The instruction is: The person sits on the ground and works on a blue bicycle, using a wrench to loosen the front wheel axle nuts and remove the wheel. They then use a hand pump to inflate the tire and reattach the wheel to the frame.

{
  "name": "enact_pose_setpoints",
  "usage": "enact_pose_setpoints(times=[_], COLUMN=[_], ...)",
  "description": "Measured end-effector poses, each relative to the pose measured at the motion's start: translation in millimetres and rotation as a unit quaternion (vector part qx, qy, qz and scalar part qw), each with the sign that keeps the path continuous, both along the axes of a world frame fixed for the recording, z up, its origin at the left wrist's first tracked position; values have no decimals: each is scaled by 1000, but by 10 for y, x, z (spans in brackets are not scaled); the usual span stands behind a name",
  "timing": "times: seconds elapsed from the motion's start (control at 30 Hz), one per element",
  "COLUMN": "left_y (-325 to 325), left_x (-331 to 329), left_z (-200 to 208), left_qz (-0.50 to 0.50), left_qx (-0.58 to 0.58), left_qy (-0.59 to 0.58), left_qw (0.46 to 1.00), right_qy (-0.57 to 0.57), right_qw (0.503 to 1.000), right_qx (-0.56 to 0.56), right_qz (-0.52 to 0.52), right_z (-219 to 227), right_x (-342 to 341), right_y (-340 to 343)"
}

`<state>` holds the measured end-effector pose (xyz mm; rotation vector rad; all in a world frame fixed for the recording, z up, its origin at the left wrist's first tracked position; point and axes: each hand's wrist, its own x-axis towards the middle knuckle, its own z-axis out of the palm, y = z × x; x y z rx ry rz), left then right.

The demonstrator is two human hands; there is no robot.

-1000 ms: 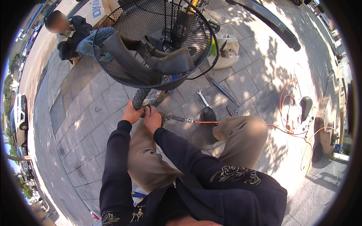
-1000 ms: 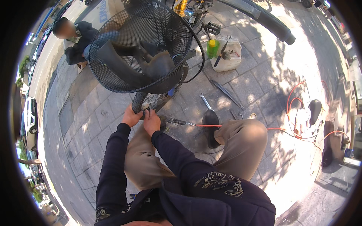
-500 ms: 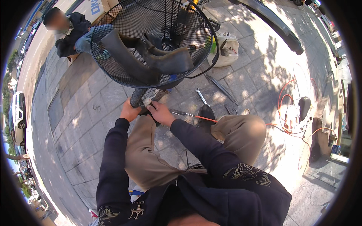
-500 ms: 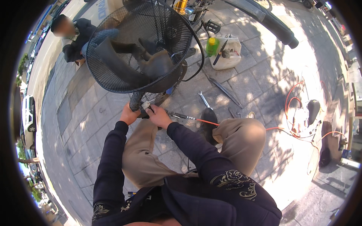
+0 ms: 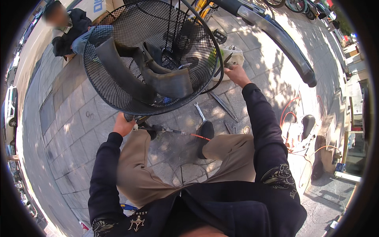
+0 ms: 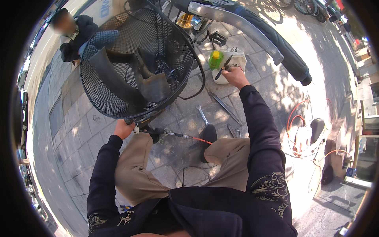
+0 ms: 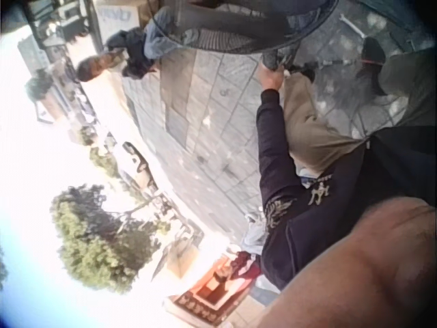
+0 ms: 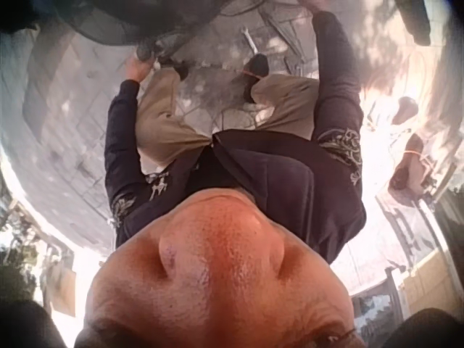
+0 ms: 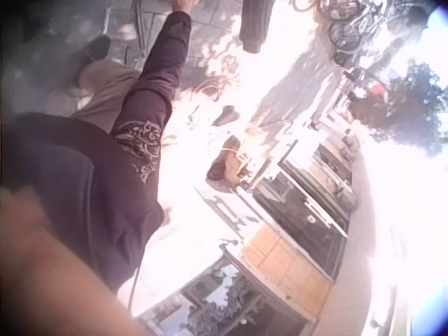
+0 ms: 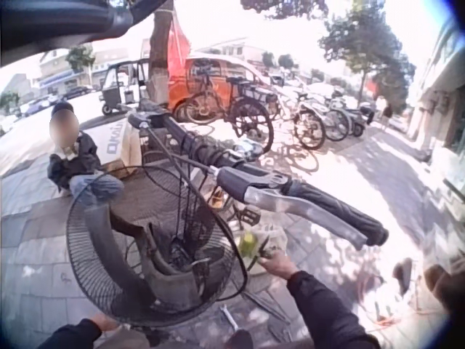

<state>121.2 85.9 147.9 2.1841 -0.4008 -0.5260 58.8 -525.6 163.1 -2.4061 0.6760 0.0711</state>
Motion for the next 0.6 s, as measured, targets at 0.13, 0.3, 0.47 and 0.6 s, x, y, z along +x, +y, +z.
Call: enact_pose_setpoints(times=[0.13, 0.3, 0.47, 0.6], left_y=[611, 504, 326, 497], left_x=[37, 74, 106, 43], left_z=[-480, -502, -550, -289], left_qz=[-172, -176, -179, -167], left_qx=[205, 190, 157, 195], left_qy=[-170, -182, -185, -164], left_qw=[948, 949, 953, 953], right_qy=[-101, -38, 219, 68], right_qw=[979, 978, 846, 996], right_qx=[-128, -203, -445, -54], right_qz=[-123, -25, 196, 15], right_z=[102, -466, -1048, -1419], right_x=[748, 1315, 1734, 1891], right_y=[-466, -1415, -2304, -2132])
